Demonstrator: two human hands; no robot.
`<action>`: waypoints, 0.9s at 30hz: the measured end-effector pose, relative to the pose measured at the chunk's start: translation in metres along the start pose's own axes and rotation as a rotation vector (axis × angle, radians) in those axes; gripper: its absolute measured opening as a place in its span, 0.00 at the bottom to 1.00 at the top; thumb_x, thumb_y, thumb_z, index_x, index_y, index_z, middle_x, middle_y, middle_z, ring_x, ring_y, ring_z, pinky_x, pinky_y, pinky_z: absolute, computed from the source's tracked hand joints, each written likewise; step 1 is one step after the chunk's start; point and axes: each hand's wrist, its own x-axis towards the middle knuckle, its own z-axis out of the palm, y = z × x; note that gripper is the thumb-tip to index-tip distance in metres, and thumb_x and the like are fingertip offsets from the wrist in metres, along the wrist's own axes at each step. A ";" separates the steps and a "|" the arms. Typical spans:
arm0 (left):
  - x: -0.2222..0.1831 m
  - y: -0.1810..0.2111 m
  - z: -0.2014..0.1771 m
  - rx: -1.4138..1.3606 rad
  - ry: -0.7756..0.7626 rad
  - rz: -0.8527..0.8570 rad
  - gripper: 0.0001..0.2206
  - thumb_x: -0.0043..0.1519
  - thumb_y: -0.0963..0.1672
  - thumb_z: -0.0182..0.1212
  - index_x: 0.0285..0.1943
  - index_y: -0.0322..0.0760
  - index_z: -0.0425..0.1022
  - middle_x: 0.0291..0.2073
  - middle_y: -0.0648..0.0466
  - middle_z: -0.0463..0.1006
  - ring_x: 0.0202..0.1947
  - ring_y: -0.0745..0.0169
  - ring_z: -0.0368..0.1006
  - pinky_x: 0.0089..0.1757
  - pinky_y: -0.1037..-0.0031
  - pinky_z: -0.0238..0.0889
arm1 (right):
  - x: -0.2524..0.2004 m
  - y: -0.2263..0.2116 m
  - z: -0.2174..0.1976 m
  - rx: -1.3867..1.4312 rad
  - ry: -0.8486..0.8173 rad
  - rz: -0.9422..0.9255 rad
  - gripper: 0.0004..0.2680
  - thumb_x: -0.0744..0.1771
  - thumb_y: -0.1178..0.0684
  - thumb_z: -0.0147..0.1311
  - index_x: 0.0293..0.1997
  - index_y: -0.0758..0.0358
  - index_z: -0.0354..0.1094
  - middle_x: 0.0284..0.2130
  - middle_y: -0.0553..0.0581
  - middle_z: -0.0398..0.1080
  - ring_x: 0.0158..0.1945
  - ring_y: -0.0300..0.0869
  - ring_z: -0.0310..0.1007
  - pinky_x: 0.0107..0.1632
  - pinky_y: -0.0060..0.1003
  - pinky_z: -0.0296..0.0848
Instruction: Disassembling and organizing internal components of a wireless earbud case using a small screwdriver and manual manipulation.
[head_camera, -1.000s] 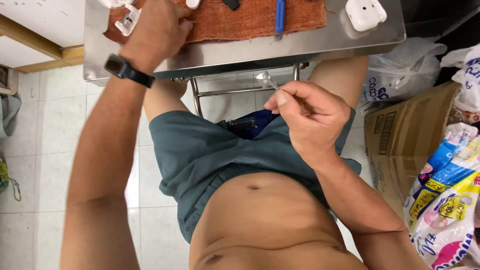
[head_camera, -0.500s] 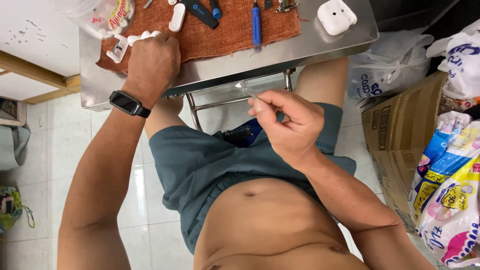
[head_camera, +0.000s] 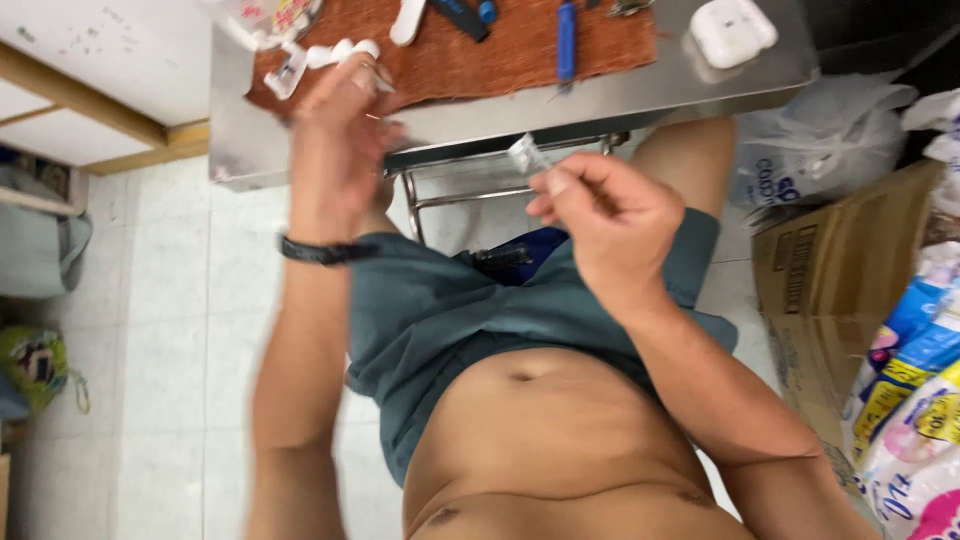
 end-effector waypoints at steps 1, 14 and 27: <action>-0.015 -0.004 0.000 0.004 0.013 0.000 0.17 0.60 0.40 0.67 0.57 0.28 0.78 0.38 0.49 0.82 0.36 0.55 0.81 0.30 0.72 0.74 | 0.000 0.001 0.002 0.006 -0.008 0.009 0.03 0.68 0.65 0.55 0.36 0.72 0.73 0.30 0.61 0.77 0.29 0.41 0.80 0.34 0.31 0.84; -0.118 0.012 0.033 -0.146 -0.323 -0.121 0.10 0.67 0.40 0.60 0.54 0.26 0.76 0.37 0.40 0.79 0.31 0.53 0.78 0.32 0.69 0.76 | -0.014 0.001 0.016 -0.055 -0.108 -0.147 0.03 0.69 0.68 0.54 0.38 0.74 0.72 0.32 0.66 0.77 0.28 0.45 0.80 0.31 0.31 0.81; -0.165 0.016 0.052 0.533 0.019 0.217 0.16 0.68 0.49 0.55 0.44 0.32 0.80 0.18 0.58 0.66 0.17 0.71 0.62 0.25 0.82 0.59 | -0.028 0.005 0.019 -0.411 -0.210 -0.746 0.05 0.66 0.72 0.56 0.33 0.71 0.73 0.31 0.60 0.77 0.33 0.46 0.80 0.35 0.36 0.75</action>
